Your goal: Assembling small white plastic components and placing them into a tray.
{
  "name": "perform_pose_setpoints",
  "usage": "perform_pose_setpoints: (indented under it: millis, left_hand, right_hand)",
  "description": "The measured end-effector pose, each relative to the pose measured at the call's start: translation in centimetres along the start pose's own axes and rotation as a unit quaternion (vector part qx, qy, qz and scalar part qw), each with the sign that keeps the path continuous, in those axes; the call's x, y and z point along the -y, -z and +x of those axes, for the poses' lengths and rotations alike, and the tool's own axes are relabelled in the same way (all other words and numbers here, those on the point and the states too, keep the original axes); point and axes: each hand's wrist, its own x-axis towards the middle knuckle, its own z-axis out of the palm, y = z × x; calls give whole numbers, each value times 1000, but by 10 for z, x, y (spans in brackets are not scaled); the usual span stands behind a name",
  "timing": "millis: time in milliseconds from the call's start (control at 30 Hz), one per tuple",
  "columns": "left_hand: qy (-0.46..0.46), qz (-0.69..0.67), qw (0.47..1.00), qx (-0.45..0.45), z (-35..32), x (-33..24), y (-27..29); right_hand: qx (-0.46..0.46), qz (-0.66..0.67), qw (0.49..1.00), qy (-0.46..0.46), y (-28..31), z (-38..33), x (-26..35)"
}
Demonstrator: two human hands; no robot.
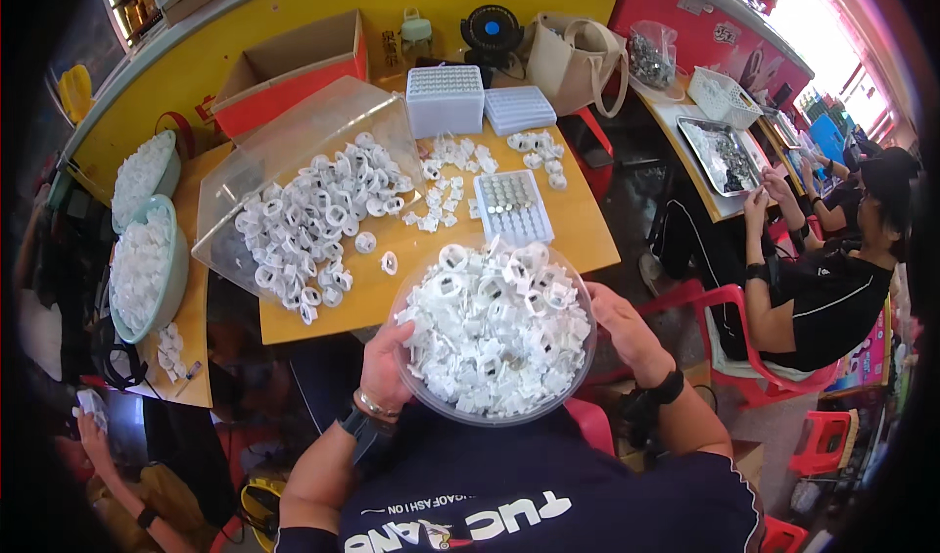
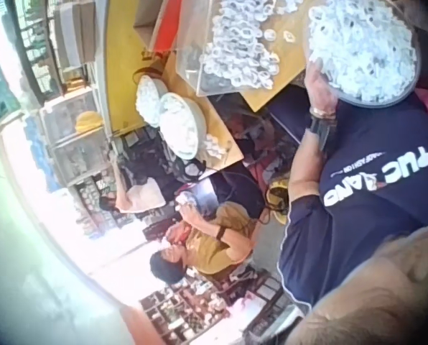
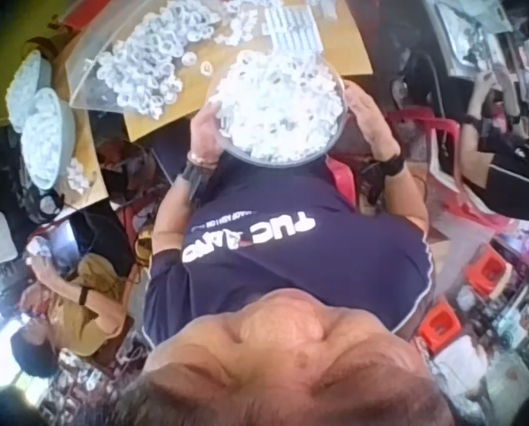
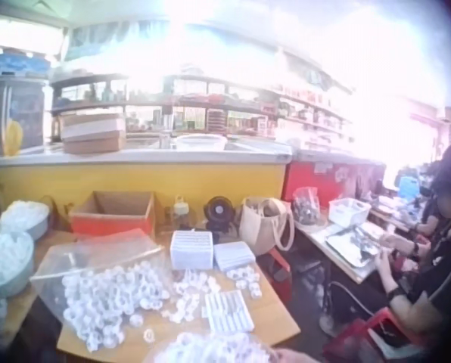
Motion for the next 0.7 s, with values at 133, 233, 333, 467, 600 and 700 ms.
perform_pose_setpoints:
  millis: [133,233,333,467,600,700]
  left_hand:
    - [-5,-5,1000,-16,6,0,3]
    - [-5,-22,999,-29,2,-6,12]
    - [-66,-39,997,-32,-4,-13,13]
    - [-108,-48,993,-18,-7,-16,16]
    - [-115,-64,991,-23,-11,-20,20]
    - [-130,-57,990,-11,-14,-20,18]
  right_hand:
    - [-45,5,996,72,-2,10,6]
    - [-146,-190,963,127,-8,14,32]
    - [-148,-337,899,236,-34,6,59]
    - [-109,-417,849,304,-58,12,64]
    - [-77,-460,823,324,-71,25,74]
    - [-46,-484,813,320,-78,34,75]
